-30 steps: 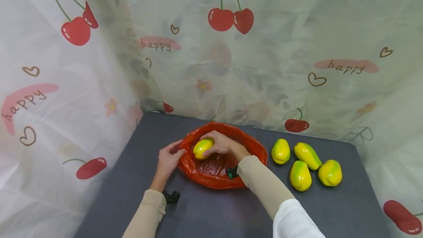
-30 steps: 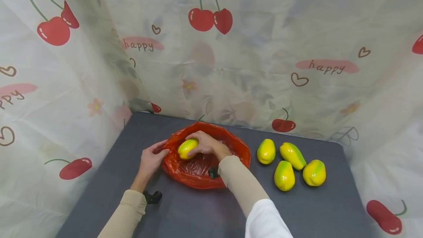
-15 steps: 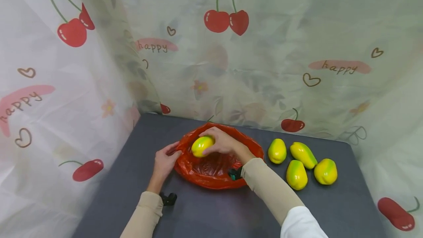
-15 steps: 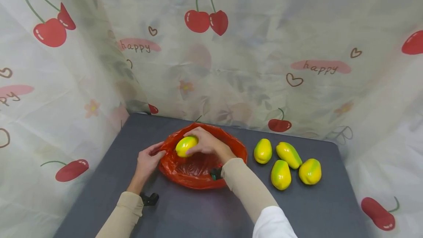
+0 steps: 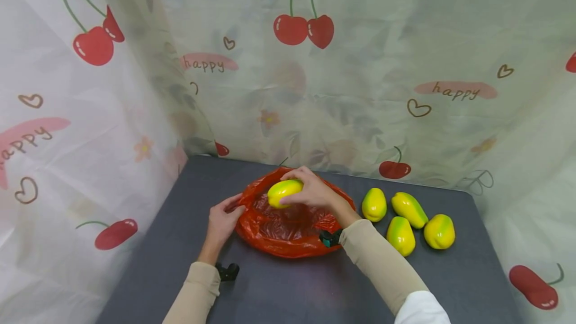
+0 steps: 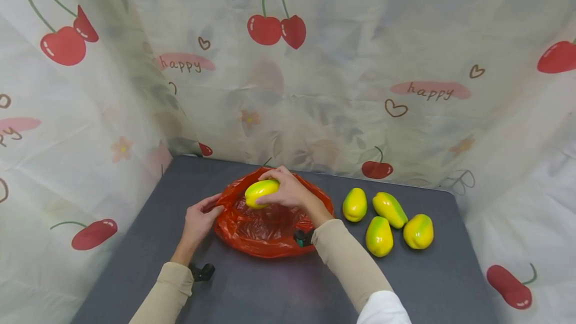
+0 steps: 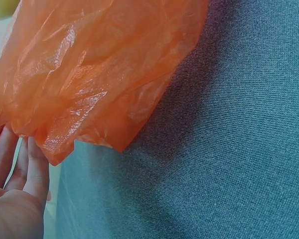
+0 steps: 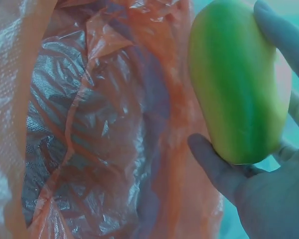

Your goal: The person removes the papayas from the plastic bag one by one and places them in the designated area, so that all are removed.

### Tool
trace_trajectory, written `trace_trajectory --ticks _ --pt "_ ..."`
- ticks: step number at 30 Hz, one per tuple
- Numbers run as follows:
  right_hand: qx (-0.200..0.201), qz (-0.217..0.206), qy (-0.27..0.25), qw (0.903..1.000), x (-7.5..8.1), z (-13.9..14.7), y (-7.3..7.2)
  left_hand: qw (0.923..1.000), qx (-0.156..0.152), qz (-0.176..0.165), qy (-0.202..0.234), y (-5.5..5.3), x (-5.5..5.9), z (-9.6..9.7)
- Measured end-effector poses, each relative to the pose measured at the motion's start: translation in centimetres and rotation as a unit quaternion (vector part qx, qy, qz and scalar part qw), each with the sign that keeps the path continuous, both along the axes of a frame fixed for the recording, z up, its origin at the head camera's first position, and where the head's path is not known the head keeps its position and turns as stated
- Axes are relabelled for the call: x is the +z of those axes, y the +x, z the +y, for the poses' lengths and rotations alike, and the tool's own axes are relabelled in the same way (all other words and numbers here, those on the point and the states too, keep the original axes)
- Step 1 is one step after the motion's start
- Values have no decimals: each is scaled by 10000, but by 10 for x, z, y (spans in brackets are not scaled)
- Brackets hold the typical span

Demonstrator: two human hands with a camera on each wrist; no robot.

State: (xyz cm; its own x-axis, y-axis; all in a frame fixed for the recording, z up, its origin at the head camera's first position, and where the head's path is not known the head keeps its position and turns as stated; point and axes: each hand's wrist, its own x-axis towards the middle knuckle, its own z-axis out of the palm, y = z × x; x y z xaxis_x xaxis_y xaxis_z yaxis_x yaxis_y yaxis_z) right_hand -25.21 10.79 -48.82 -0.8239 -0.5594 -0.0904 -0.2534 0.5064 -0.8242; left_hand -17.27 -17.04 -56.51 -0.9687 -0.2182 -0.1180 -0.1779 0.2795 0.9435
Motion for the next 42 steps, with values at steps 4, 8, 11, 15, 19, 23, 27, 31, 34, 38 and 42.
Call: trace_trajectory --ticks 4,8,11,15,19,23,27,31,34,38,42 --pt "-191 -27 -179 9997 4 8 4 10000 -35 72 -38 0 -1 -1" --pt "-378 41 -263 9989 6 17 8 10000 -39 30 -43 0 -1 0" --pt "-477 147 -295 9983 8 26 12 10000 -47 23 -31 0 -2 1" --pt "-717 152 -257 9970 10 39 18 10000 -80 6 -1 1 -1 2" --pt "-1035 123 -276 9942 10 53 25 10000 -79 -33 22 3 -1 2" --pt "-1347 289 -313 9900 10 67 31 9999 -112 -13 27 3 -2 2" --pt "-1617 409 -244 9857 10 80 38 10000 -87 -23 26 3 -2 3" --pt "-1756 424 -207 9833 11 93 44 10000 -74 -46 15 3 -3 4" --pt "-1804 494 -157 9822 12 103 48 9999 -99 -31 33 3 -2 5" --pt "-1886 608 -92 9801 12 117 51 9999 -100 -33 44 3 0 7" --pt "-2109 556 -153 9758 9 130 55 9999 -98 -52 14 2 0 8"
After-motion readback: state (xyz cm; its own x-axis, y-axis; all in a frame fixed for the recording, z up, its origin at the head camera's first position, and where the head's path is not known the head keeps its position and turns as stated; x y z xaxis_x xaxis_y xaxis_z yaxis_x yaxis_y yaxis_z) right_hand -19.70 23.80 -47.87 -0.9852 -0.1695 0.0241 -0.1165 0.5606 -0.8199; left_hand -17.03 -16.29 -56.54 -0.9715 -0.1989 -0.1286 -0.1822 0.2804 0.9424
